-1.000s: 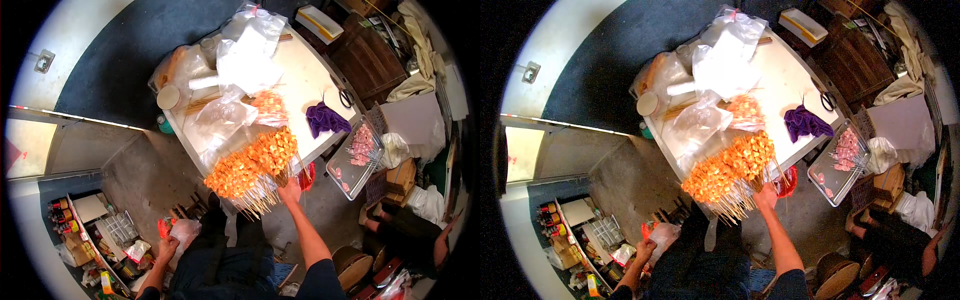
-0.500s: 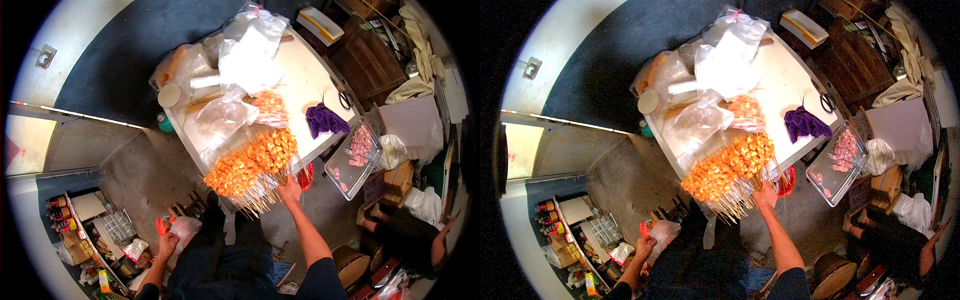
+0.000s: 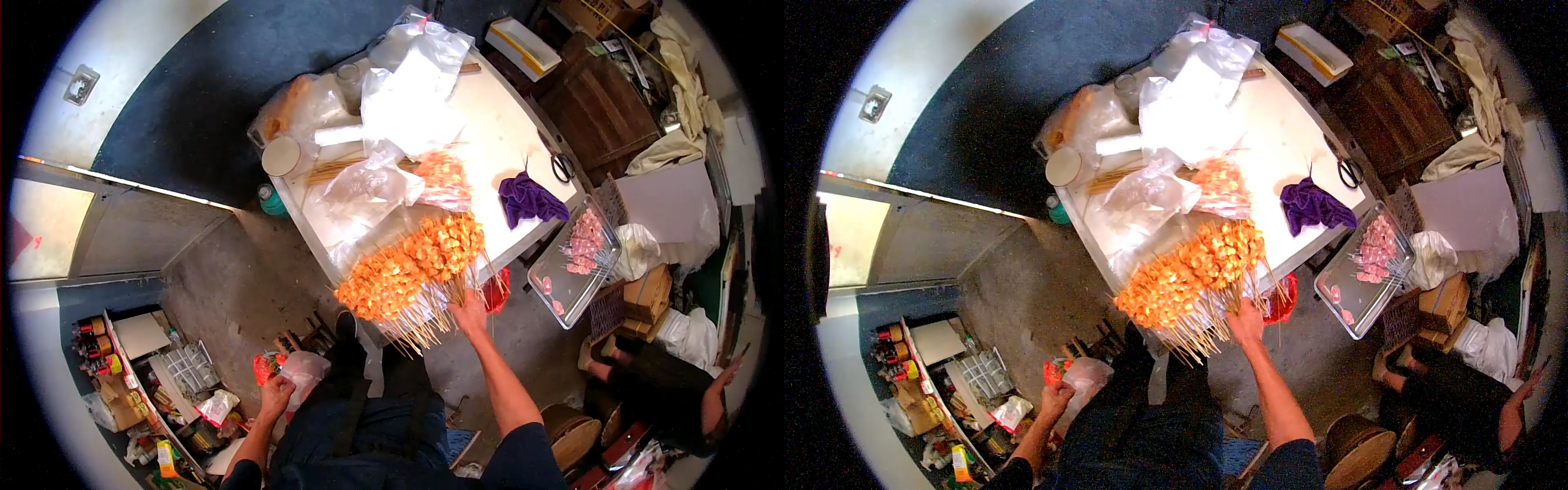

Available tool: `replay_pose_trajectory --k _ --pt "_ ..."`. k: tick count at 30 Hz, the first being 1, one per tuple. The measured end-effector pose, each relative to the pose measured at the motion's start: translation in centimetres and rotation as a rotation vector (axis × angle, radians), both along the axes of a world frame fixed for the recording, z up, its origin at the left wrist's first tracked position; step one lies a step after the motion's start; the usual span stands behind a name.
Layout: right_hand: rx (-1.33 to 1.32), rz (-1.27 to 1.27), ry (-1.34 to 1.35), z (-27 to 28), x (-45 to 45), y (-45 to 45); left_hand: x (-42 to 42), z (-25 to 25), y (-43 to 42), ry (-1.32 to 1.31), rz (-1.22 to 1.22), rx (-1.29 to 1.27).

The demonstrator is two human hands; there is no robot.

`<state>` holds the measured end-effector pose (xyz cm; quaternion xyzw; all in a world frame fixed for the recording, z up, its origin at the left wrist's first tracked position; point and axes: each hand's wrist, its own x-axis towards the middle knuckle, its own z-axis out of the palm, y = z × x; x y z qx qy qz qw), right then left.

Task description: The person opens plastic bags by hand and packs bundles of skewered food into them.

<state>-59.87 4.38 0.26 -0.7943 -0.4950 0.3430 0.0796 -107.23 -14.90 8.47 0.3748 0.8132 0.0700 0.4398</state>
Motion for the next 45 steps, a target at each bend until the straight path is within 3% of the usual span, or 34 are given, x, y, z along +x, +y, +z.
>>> replay_pose_trajectory --k 7,9,13,16,18,21,31,33,37,45 --pt "0.097 -0.002 0.053 0.9 -0.1 0.0 1.1 2.0 1.3 0.001 -0.028 0.018" --pt "0.208 -0.118 0.236 2.0 -0.5 -0.5 0.7 1.6 0.9 0.037 -0.080 0.063" --pt "0.291 -0.135 0.352 0.2 0.0 -1.7 0.8 1.9 1.1 0.055 -0.091 0.079" --pt "0.266 -0.192 0.541 2.0 0.0 -2.0 0.7 1.5 1.2 0.055 -0.083 0.076" --pt "0.104 -0.376 0.837 3.6 -0.3 -1.9 0.5 1.0 1.8 0.031 -0.137 0.119" --pt "0.021 -0.471 0.967 5.7 -0.9 -1.4 1.0 0.3 3.0 0.004 -0.125 0.117" --pt "-0.019 -0.688 1.038 8.0 -1.4 -3.9 8.9 3.7 8.8 -0.243 -0.217 0.245" --pt "-0.041 -0.709 1.020 7.9 -1.2 -5.2 11.2 4.5 9.5 -0.450 -0.267 0.206" --pt "-0.018 -0.710 1.037 8.0 -1.1 -7.0 16.3 5.3 11.2 -0.627 -0.314 0.072" --pt "0.032 -0.714 0.984 10.6 -1.3 -9.5 21.9 3.2 12.3 -0.674 -0.377 0.091"
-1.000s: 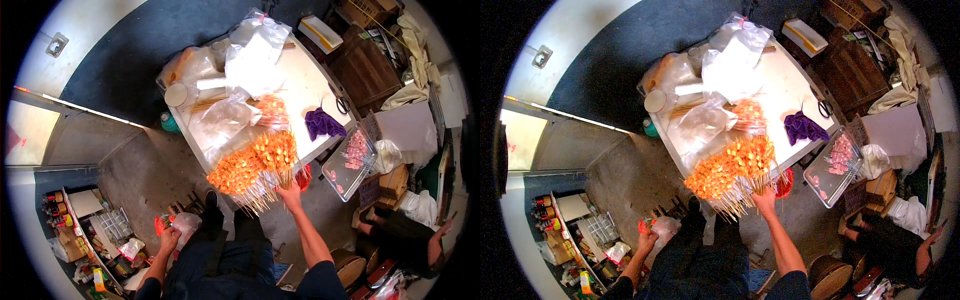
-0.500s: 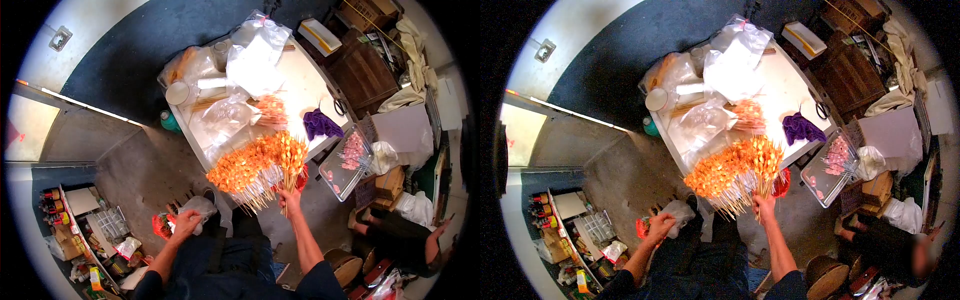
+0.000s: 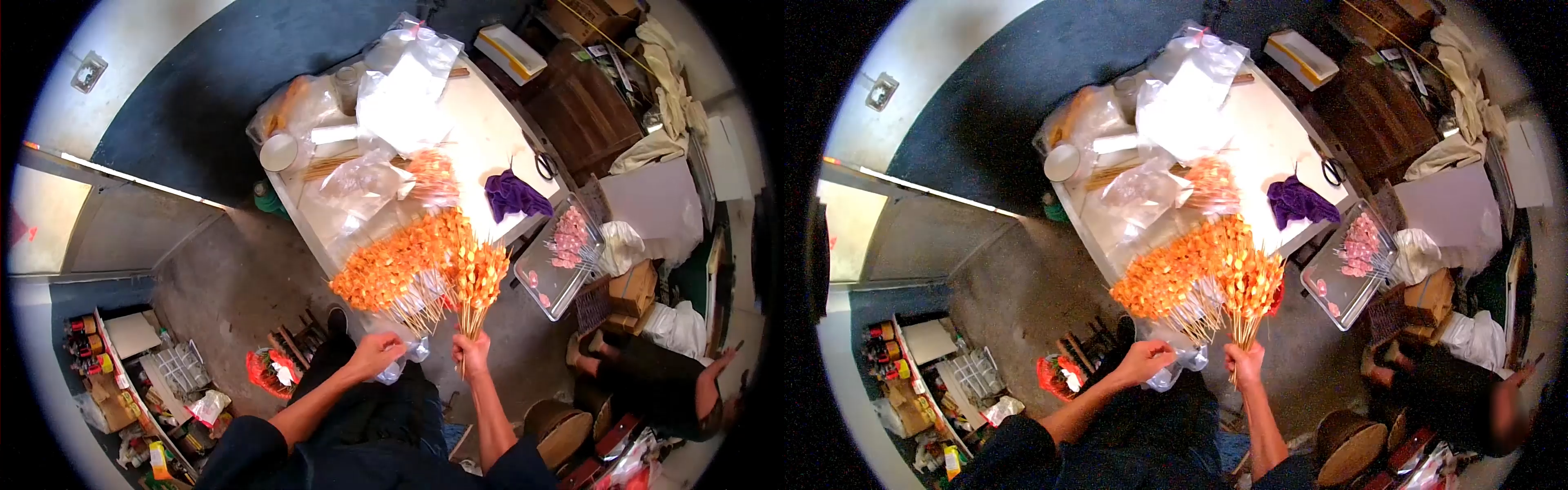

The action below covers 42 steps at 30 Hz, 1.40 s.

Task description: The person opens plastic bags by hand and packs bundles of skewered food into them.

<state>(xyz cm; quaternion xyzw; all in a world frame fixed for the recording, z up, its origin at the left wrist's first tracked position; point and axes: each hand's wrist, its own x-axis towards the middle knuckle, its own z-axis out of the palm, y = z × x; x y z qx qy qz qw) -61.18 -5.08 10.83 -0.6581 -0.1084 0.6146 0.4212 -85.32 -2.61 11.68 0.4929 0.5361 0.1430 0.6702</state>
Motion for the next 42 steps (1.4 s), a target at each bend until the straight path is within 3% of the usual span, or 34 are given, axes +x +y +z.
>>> replay_pose_trajectory --k 8,10,12,14,18,21,23,26,30,36,38,42 --pt "-0.024 -0.009 -0.003 1.0 0.9 -1.6 1.2 -3.0 0.8 0.004 0.012 -0.010" --pt "-0.025 0.000 0.007 1.4 0.6 -1.4 2.3 -3.7 2.0 -0.090 0.203 -0.057" --pt "-0.023 0.033 0.071 2.0 0.2 -1.1 3.3 -4.0 4.0 -0.200 0.278 -0.111" --pt "-0.024 0.048 0.076 2.8 -0.4 -0.7 4.1 -3.3 5.9 -0.205 0.350 -0.370" --pt "-0.002 0.090 0.096 3.5 -1.6 -0.4 5.1 -2.1 8.1 0.012 0.165 -0.313" --pt "-0.002 0.113 0.119 3.1 -2.2 -0.3 5.2 -3.9 8.0 -0.110 0.112 -0.466" --pt "-0.005 0.134 0.123 2.9 -2.5 -0.2 5.7 -4.9 7.8 -0.428 0.288 -0.595" --pt "0.002 0.117 0.177 2.8 -2.9 0.0 6.2 -4.0 7.6 -0.586 0.449 -0.765" --pt "-0.011 0.126 0.212 2.7 -2.9 0.1 6.1 -7.9 6.5 -0.648 0.485 -0.780" --pt "-0.046 0.089 0.170 1.9 -2.8 0.7 6.1 -8.0 7.3 -0.483 0.678 -0.544" --pt "-0.046 0.083 0.170 1.7 -2.5 1.1 6.1 -8.1 7.4 -0.304 0.750 -0.438" --pt "-0.021 0.066 0.170 1.0 -1.9 1.5 5.8 -8.2 7.8 -0.266 0.714 -0.302"
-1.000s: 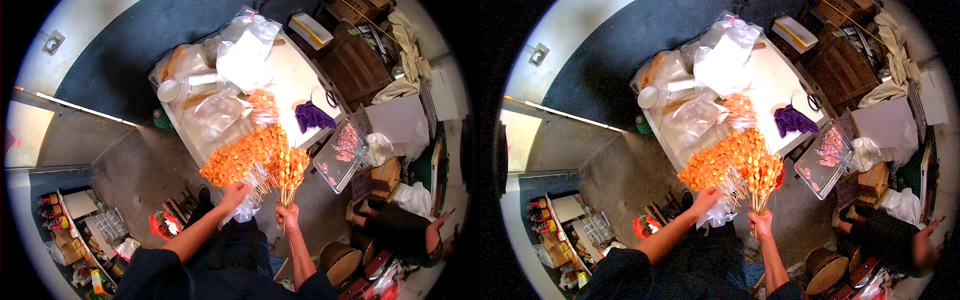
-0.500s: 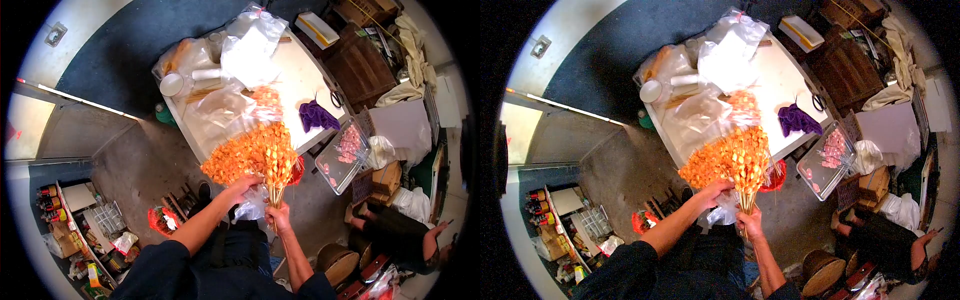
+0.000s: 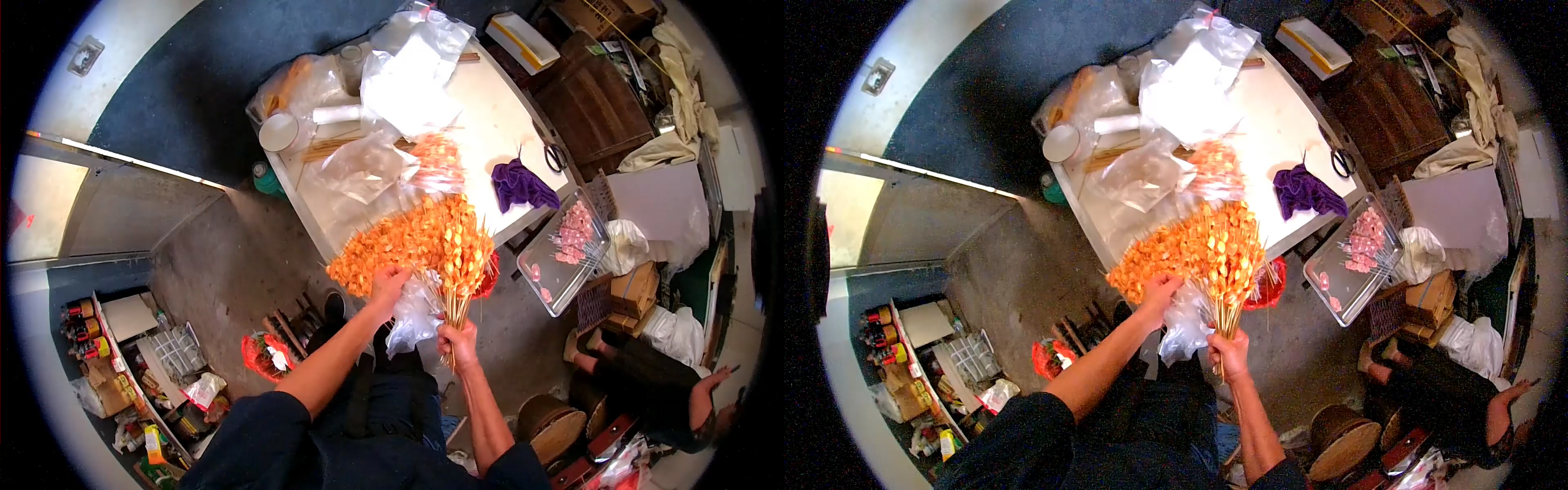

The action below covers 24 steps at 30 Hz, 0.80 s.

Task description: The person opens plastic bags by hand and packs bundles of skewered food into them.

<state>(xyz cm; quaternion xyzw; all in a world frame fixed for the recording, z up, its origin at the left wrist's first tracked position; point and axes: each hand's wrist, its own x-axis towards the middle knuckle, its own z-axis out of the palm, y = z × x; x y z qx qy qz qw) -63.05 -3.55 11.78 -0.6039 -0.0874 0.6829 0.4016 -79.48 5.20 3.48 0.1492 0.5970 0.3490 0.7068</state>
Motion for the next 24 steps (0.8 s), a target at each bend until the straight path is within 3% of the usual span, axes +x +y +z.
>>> replay_pose_trajectory --k 3,5,8,9,14,16,21,22,24 --pt "-0.002 0.005 0.010 0.2 0.5 0.1 -0.5 0.0 -0.1 0.018 -0.040 0.003" --pt "-0.005 0.011 0.009 0.4 0.8 -0.2 -1.1 0.3 -1.6 0.059 -0.291 0.017" --pt "0.003 -0.047 -0.002 0.8 1.2 -0.8 -1.6 0.7 -4.1 0.058 -0.449 0.081" --pt "0.003 -0.071 -0.006 1.0 1.4 -1.0 -1.6 1.0 -5.0 -0.048 -0.460 0.110" --pt "0.037 -0.126 -0.001 2.2 1.6 -1.6 -1.1 6.0 -5.8 -0.104 -0.613 0.055" --pt "0.030 -0.113 -0.040 2.7 1.0 -2.1 -0.5 7.2 -5.8 -0.178 -0.574 0.187" --pt "0.080 -0.034 -0.135 3.1 -2.2 -4.1 0.1 7.2 -5.7 -0.061 -0.857 0.308" --pt "0.099 -0.016 -0.183 3.5 -3.3 -4.3 0.1 7.8 -6.0 -0.060 -0.863 0.316" --pt "0.150 0.043 -0.212 4.4 -4.7 -4.8 0.2 9.0 -6.7 -0.330 -0.555 0.305"
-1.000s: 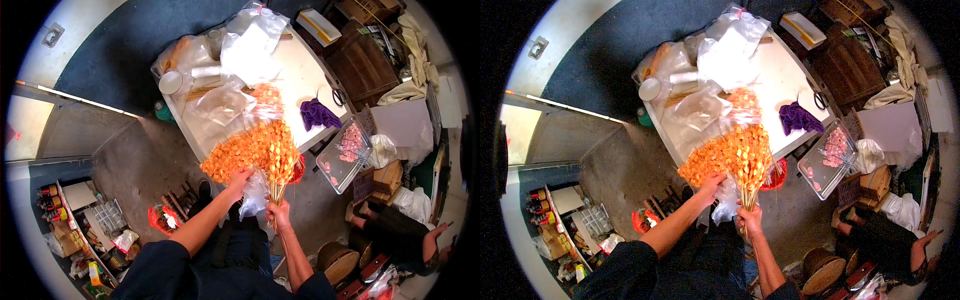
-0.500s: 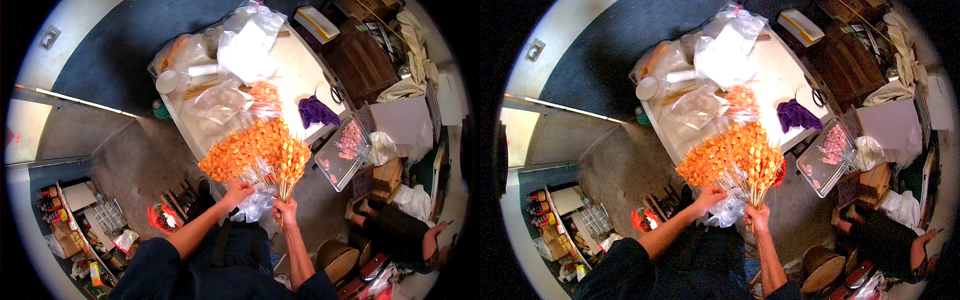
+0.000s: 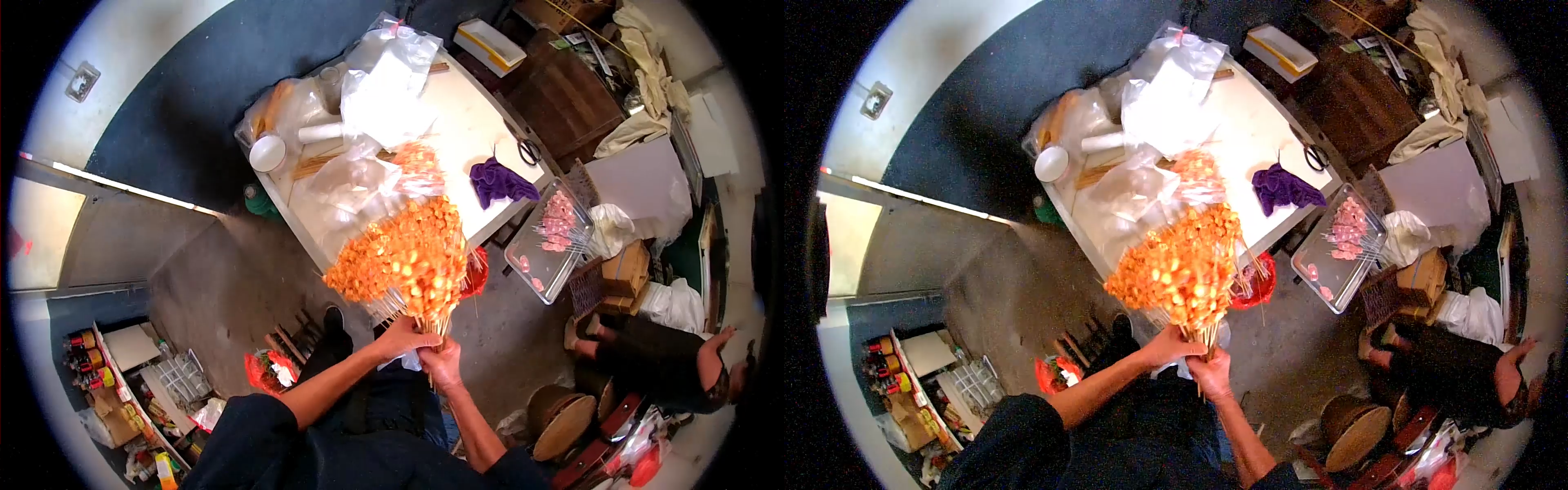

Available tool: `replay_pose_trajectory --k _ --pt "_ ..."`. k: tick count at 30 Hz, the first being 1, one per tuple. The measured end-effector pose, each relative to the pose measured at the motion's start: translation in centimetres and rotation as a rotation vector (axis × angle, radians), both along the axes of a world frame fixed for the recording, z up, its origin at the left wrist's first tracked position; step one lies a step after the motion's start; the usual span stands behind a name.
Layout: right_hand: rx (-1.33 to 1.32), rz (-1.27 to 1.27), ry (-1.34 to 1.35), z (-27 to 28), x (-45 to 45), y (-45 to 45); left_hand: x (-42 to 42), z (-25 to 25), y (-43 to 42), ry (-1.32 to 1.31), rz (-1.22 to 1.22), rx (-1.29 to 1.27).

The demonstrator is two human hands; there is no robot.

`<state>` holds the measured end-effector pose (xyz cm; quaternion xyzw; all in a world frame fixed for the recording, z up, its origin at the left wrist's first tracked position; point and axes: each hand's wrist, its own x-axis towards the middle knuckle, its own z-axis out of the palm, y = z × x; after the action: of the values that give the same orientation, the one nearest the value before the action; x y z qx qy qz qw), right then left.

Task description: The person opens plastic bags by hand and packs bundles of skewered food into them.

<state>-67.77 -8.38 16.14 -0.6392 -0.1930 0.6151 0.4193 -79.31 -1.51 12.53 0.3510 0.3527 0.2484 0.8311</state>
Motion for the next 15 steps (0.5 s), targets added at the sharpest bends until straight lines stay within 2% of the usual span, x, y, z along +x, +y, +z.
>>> replay_pose_trajectory --k 1,2,4,6,8,9,10,12,15 --pt "0.044 0.001 -0.057 0.3 -0.7 -0.2 -0.2 0.5 -0.6 -0.015 0.042 -0.061" --pt "0.051 -0.007 -0.059 0.1 -1.1 -0.8 -0.4 1.5 -0.8 0.035 0.069 0.054" --pt "0.143 0.062 -0.286 -0.5 -1.8 -1.9 -1.2 1.4 -1.4 0.169 0.020 0.293" --pt "0.098 0.074 -0.390 -0.1 -2.0 -3.0 -2.3 1.5 -2.2 0.258 -0.084 0.357" --pt "-0.133 0.299 -0.153 2.6 -2.1 -3.2 -3.6 0.6 -3.1 0.305 -0.253 0.313" --pt "-0.076 0.209 0.071 0.1 -2.5 -5.0 -4.2 0.2 -3.6 0.247 -0.223 0.440" --pt "-0.070 0.194 0.066 0.4 -3.3 -5.4 -4.8 1.7 -3.6 0.260 -0.214 0.502" --pt "-0.010 0.144 0.411 1.5 -5.2 -5.9 -6.2 6.3 -2.7 0.253 -0.301 0.386" --pt "-0.014 0.251 0.328 2.2 -6.6 -7.7 -7.8 4.5 -4.2 0.211 -0.423 0.450"
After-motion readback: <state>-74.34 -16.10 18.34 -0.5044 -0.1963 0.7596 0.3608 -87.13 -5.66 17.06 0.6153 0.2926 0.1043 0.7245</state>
